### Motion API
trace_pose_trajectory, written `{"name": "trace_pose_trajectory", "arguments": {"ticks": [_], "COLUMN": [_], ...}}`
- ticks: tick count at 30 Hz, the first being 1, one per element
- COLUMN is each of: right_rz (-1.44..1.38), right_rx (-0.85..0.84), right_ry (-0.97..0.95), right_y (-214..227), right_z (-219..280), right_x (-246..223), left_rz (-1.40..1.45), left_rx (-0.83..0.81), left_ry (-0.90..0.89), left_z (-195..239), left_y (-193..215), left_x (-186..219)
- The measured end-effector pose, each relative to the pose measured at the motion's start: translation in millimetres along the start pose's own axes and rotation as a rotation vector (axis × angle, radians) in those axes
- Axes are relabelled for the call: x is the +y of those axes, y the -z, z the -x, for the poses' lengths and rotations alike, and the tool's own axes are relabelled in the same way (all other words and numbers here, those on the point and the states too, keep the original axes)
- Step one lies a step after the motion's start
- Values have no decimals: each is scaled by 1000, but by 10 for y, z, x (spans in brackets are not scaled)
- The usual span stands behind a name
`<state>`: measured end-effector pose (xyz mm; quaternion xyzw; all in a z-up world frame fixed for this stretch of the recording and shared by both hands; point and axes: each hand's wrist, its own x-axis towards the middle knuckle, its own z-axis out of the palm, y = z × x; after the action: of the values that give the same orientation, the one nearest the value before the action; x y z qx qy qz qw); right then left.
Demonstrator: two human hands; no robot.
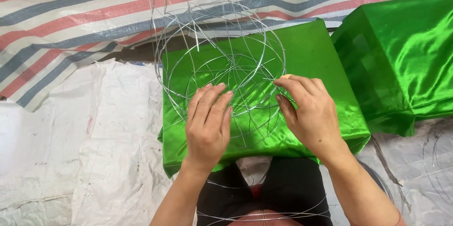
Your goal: Assembling a wire frame structure by cutting and bending metal wires using pliers.
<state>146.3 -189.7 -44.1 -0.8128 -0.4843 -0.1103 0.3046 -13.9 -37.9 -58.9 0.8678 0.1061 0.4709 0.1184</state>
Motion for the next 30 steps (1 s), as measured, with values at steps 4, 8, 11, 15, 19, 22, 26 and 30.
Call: {"name": "trace_pose_trajectory", "arguments": {"ticks": [4, 8, 11, 15, 19, 22, 26, 30], "right_rz": [-101, -224, -198, -356, -431, -481, -621, -728], "right_rx": [147, 184, 200, 65, -87, -98, -171, -149], "right_ry": [173, 181, 95, -175, -397, -372, -376, -423], "right_y": [-4, -60, -114, -337, -669, -697, -760, -736], "right_z": [15, 70, 47, -161, -254, -253, -117, -84], "right_x": [-132, -134, 257, 733, 1013, 928, 913, 794], "left_rz": [46, 33, -47, -46, -123, -83, 18, 134], "left_rx": [3, -66, -11, -1, -84, -87, -106, -94], "left_ry": [-7, 11, -27, -36, 5, 51, 141, 167], "left_z": [164, 191, 280, 92, 46, 38, -12, -144], "left_y": [-138, -150, -188, -135, -203, -244, -138, 92], "left_x": [-24, 128, 79, 53, -124, -282, -472, -512]}}
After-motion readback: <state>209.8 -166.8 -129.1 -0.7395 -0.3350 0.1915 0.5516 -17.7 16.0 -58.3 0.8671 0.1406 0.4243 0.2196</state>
